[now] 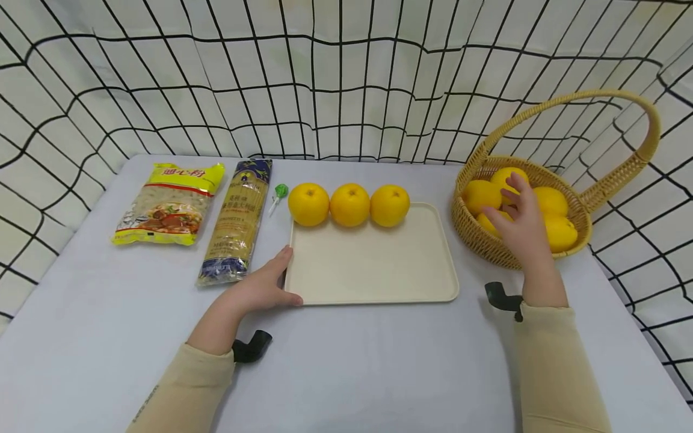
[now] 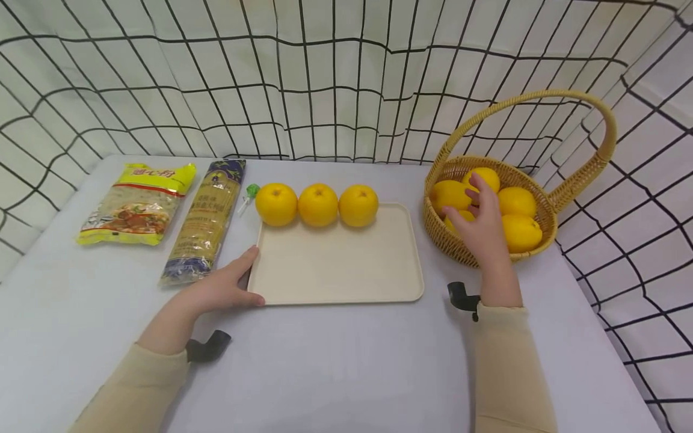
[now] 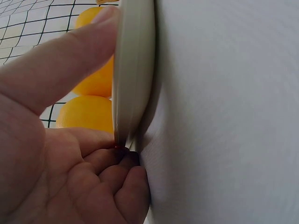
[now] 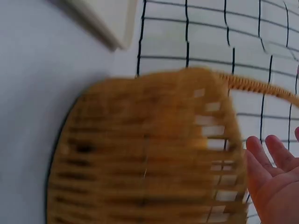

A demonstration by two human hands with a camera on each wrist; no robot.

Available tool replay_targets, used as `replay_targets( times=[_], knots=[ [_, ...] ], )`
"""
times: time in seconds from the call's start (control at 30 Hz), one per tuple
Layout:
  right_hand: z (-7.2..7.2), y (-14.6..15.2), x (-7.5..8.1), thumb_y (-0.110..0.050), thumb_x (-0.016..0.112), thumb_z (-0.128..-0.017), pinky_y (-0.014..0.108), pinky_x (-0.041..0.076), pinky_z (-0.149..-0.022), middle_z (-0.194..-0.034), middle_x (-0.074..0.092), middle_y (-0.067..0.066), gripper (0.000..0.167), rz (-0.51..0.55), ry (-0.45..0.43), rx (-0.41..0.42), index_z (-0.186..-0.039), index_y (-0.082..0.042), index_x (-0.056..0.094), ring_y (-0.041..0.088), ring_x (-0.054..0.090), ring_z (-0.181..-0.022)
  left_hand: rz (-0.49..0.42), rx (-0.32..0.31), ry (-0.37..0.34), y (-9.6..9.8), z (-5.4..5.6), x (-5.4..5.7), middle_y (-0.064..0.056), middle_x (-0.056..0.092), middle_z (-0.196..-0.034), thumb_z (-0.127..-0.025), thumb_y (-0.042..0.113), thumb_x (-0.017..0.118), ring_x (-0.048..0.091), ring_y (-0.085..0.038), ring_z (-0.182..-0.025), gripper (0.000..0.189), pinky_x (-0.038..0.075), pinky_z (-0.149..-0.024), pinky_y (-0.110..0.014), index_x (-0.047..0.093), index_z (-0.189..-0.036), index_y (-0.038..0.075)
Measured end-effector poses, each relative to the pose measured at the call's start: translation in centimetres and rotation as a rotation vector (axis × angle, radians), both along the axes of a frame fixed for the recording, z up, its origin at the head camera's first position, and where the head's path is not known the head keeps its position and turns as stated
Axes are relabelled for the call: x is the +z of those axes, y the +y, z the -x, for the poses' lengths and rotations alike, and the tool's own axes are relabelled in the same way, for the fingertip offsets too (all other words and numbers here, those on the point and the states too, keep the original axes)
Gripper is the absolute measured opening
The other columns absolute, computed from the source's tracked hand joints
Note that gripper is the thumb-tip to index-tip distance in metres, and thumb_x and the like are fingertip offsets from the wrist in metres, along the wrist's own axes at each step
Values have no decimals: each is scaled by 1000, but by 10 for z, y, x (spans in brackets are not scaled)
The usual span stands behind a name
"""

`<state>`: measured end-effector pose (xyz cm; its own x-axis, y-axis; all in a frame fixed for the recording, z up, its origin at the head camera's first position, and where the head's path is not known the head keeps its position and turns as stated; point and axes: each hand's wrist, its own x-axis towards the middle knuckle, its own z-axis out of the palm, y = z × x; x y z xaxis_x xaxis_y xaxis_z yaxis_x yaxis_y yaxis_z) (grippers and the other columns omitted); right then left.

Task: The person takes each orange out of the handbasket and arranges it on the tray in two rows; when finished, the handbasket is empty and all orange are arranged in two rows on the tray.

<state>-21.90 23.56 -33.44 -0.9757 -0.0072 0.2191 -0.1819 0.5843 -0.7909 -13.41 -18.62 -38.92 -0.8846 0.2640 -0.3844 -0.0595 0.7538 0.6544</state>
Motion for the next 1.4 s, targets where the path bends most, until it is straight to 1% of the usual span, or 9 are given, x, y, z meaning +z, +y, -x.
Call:
replay_targets(
  times=[0.07, 0.17, 0.4, 0.5, 0.7, 0.8, 0.93, 1.2, 1.4],
  knots=[
    [0, 11, -3, -29, 60, -87, 48, 28, -108, -149, 22, 8, 77, -34, -17, -11, -146, -24, 12, 30, 30, -134, 1, 0, 1, 0, 0, 1, -18, -1, -152, -73, 28, 74, 3, -35, -140, 105, 10, -113, -51, 3, -145, 0],
    [0, 24, -5, -34, 58, -87, 51, 27, -107, -149, 21, 11, 78, -97, -46, -8, -147, -21, 10, 32, 28, -134, 0, -3, 3, -1, -1, 0, -19, -1, -152, -73, 28, 74, 3, -35, -140, 105, 10, -113, -51, 3, -145, -1],
    [-2, 39, -5, -43, 58, -84, 58, 25, -105, -150, 17, 18, 88, -207, -173, 20, -147, -15, 3, 41, 24, -133, 11, -8, 9, -1, -1, 0, -19, -1, -152, -73, 29, 74, 3, -35, -140, 104, 9, -113, -51, 4, -145, -1],
    [0, 43, -3, -45, 58, -83, 60, 24, -104, -148, 19, 23, 90, -266, -194, 55, -147, -13, 5, 44, 24, -132, 7, -7, 11, 0, 0, 0, -19, -1, -152, -73, 28, 74, 3, -35, -140, 104, 9, -113, -50, 3, -145, -1],
    [7, 51, -3, -49, 58, -83, 62, 24, -102, -147, 23, 23, 87, -417, -245, 147, -146, -7, 16, 44, 27, -129, 0, -2, -3, 0, -1, 1, -18, -2, -152, -73, 28, 74, 2, -34, -140, 105, 9, -113, -51, 2, -145, 0],
    [10, 53, -5, -51, 59, -81, 62, 22, -103, -148, 21, 21, 89, -451, -283, 172, -146, -7, 16, 43, 24, -131, 1, -5, 3, 0, -1, 1, -19, -1, -152, -73, 28, 74, 2, -35, -140, 105, 9, -113, -51, 3, -145, -1],
    [14, 55, -5, -54, 58, -80, 62, 19, -104, -149, 18, 21, 92, -484, -333, 175, -147, -10, 13, 43, 19, -133, -6, -5, 6, -1, -1, 1, -19, -1, -152, -73, 29, 73, 2, -35, -140, 105, 9, -112, -51, 3, -145, -1],
    [19, 55, -2, -55, 52, -83, 65, 23, -100, -141, 31, 26, 82, -568, -415, 230, -144, -9, 22, 44, 32, -124, -2, -2, 6, -1, -1, 0, -19, -1, -152, -73, 29, 74, 3, -35, -140, 105, 9, -112, -52, 3, -145, -1],
    [17, 53, -1, -56, 52, -83, 66, 25, -98, -139, 34, 27, 81, -600, -427, 218, -144, -10, 24, 45, 34, -122, -1, 0, 3, 0, -1, 0, -19, -1, -152, -73, 28, 74, 3, -35, -140, 105, 9, -112, -51, 3, -145, -1]
  ],
)
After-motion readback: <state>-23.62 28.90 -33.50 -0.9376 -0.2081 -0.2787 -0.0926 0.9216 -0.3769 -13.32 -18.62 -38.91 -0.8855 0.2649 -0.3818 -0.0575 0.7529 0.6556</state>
